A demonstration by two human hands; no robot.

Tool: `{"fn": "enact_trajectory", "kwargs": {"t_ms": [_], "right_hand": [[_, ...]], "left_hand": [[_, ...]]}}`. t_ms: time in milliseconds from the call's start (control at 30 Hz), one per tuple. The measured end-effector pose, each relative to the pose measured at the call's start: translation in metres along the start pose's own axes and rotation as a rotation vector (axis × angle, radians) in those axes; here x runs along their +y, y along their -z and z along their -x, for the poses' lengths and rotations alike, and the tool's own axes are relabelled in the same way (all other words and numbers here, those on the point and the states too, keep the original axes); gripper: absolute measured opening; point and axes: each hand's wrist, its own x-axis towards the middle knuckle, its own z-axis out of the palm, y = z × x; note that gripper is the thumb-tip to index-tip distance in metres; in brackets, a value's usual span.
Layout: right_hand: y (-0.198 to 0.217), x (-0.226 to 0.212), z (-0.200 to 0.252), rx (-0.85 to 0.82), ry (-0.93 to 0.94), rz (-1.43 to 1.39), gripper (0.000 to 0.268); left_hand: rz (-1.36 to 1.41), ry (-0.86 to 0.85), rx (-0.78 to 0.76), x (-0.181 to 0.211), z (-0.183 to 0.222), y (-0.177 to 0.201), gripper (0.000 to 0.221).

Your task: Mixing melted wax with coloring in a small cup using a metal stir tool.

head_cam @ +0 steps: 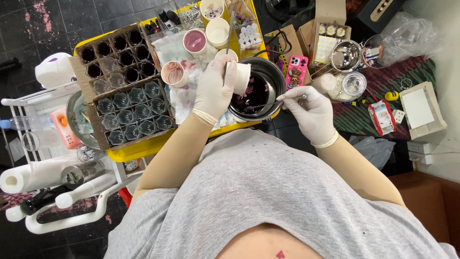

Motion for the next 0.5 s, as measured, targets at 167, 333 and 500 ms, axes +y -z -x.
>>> {"fn": "enact_trajectory", "kwargs": {"t_ms": [167,333,500], "right_hand": [[0.005,0.003,-0.001,0.051,-0.006,-0.032,0.008],[0.005,0.003,0.001,0.080,-0.021,-0.107,0.010],[0.000,-0.006,0.003,0.121,0.052,-0.043,0.012]], "left_hand": [[0.033,-0.106,-0.022,0.002,0.002,0.000,0.030],[0.197,0.026,0.000,-0.031,-0.001,-0.014,0.033],[0.859,0.551,-0.134,-0.024,-0.014,0.000,0.052]]}}
